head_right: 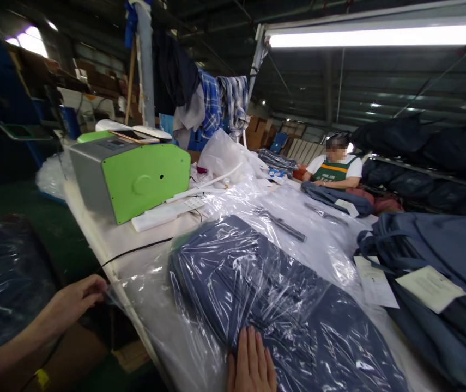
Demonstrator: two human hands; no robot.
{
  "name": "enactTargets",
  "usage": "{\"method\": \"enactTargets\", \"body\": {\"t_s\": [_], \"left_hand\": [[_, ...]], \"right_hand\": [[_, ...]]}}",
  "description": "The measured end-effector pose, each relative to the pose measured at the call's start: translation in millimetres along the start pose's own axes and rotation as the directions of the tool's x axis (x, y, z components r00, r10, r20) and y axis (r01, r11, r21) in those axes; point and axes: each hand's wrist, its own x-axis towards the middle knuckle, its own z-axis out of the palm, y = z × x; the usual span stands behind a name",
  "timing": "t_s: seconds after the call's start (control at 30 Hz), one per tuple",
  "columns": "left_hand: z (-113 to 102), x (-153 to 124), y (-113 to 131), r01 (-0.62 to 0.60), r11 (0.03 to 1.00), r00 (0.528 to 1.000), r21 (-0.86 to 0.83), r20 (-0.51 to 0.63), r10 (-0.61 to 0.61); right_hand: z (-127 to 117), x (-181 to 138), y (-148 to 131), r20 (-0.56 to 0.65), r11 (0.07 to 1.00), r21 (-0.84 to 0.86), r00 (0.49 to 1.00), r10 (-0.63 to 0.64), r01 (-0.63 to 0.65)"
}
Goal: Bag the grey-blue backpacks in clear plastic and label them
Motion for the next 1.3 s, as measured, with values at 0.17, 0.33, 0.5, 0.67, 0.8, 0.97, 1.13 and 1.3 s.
{"method": "enactTargets", "body": {"t_s": [0.17,0.33,0.5,0.67,0.8,0.97,1.13,1.3], "left_hand": [[-12.0,-1.5,81.9,-0.524,0.798,0.739,0.298,-0.308,0.600],[45.9,-18.6,226.5,-0.890,0.444,0.412,0.103,-0.236,0.880],[128.1,-27.4,244.8,-0.987,0.159,0.161,0.026,0.131,0.978],[163.6,-16.8,201.4,-0.989,0.128,0.141,0.076,0.197,0.970],[166.7,-12.0,200.4,-0.991,0.089,0.099,0.097,0.112,0.989],[167.8,-14.3,204.0,-0.994,0.051,0.057,0.097,0.059,0.997],[174.5,-14.6,197.0,-0.989,0.145,0.146,0.030,0.051,0.988],[168.6,-10.5,202.4,-0.993,0.056,0.059,0.105,0.031,0.998]], "right_hand": [[-11.4,6.9,3.0,-0.008,0.996,-0.025,0.997,-0.081,0.081],[-19.9,14.3,-6.1,0.005,1.000,0.026,1.000,-0.007,0.006],[-32.3,10.5,-22.1,-0.009,0.969,0.186,0.986,0.165,-0.161],[-82.3,-6.7,31.8,-0.043,0.933,0.214,0.951,0.305,-0.290],[-130.7,-47.9,122.8,-0.042,0.657,-0.052,0.659,0.751,-0.752],[-140.2,-100.7,169.5,0.205,0.412,-0.263,0.367,0.907,-0.872],[-134.2,-111.8,149.7,0.344,0.377,-0.458,0.230,0.910,-0.805],[-152.9,-122.0,162.5,0.342,0.333,-0.486,0.175,0.923,-0.808]]}}
